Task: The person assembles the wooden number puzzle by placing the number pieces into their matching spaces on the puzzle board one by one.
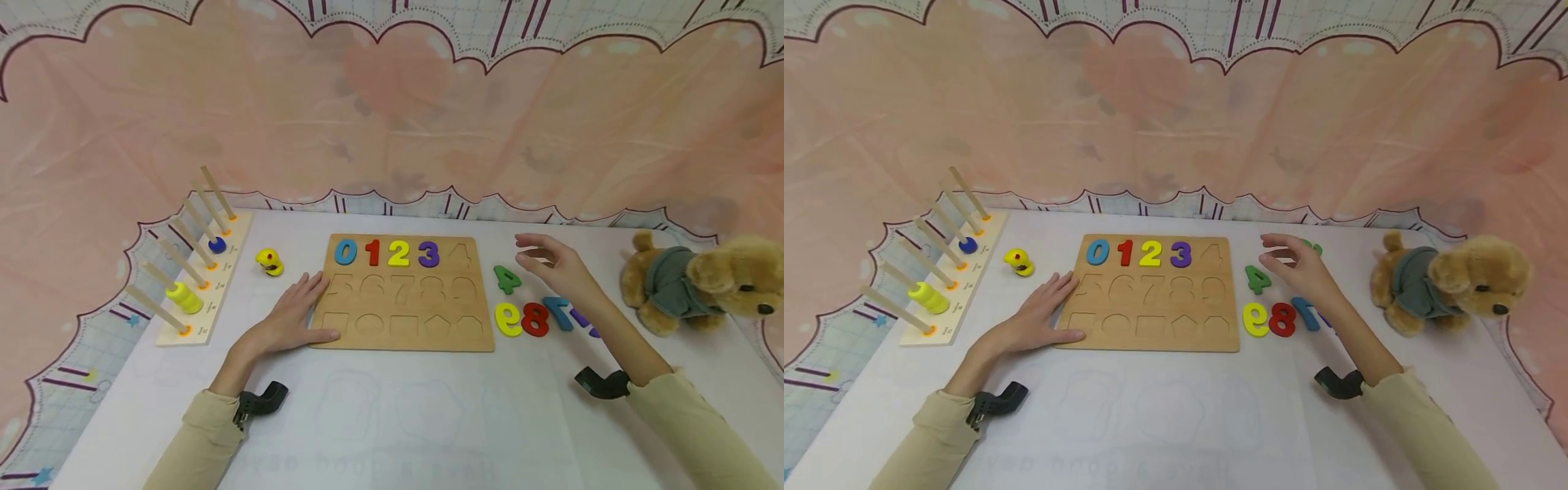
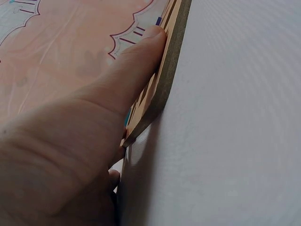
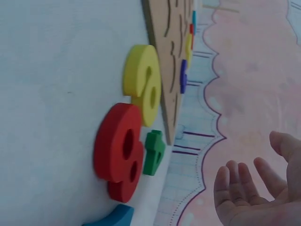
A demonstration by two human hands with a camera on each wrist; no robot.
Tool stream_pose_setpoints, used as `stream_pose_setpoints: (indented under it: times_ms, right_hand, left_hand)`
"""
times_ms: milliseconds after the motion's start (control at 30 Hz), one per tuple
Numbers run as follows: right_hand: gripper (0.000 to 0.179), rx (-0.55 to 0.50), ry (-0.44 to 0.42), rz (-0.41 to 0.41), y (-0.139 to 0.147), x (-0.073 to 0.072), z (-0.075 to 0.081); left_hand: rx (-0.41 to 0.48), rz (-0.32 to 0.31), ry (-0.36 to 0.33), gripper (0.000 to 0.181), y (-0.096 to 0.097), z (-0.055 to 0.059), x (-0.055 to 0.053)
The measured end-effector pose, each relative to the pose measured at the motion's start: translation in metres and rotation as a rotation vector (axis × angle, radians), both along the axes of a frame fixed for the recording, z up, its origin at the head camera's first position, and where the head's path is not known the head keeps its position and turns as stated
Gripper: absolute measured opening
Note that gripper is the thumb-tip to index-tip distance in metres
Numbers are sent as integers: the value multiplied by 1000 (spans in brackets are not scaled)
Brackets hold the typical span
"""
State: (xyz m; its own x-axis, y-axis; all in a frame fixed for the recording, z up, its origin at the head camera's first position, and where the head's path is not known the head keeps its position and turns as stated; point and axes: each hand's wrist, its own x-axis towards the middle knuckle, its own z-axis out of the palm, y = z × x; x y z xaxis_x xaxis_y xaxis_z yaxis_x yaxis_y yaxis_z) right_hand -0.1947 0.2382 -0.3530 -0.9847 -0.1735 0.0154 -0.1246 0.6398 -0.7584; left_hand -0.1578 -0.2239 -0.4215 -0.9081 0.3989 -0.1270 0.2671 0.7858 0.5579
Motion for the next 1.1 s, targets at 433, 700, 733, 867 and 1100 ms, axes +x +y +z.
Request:
stream_pose_setpoints:
  times_ms: [433, 700, 733, 867, 1100]
  right_hand:
    - [65, 192, -22, 156, 0, -8, -14]
    - [80, 367, -96, 195, -4, -16, -28]
    - [81, 374, -101, 197, -5, -18, -29]
    - [82, 390, -118, 196, -8, -20, -32]
    - [79, 405, -113, 212, -11, -22, -33]
  left_hand:
    - [9, 6, -4, 104, -1, -1, -1]
    - [16, 0, 0, 104, -1, -1, -1]
    - [16, -1, -1, 104, -1, -1, 0]
    - [14, -5, -5, 104, -1, -1, 0]
    - [7, -2, -5, 104, -1, -1, 0]
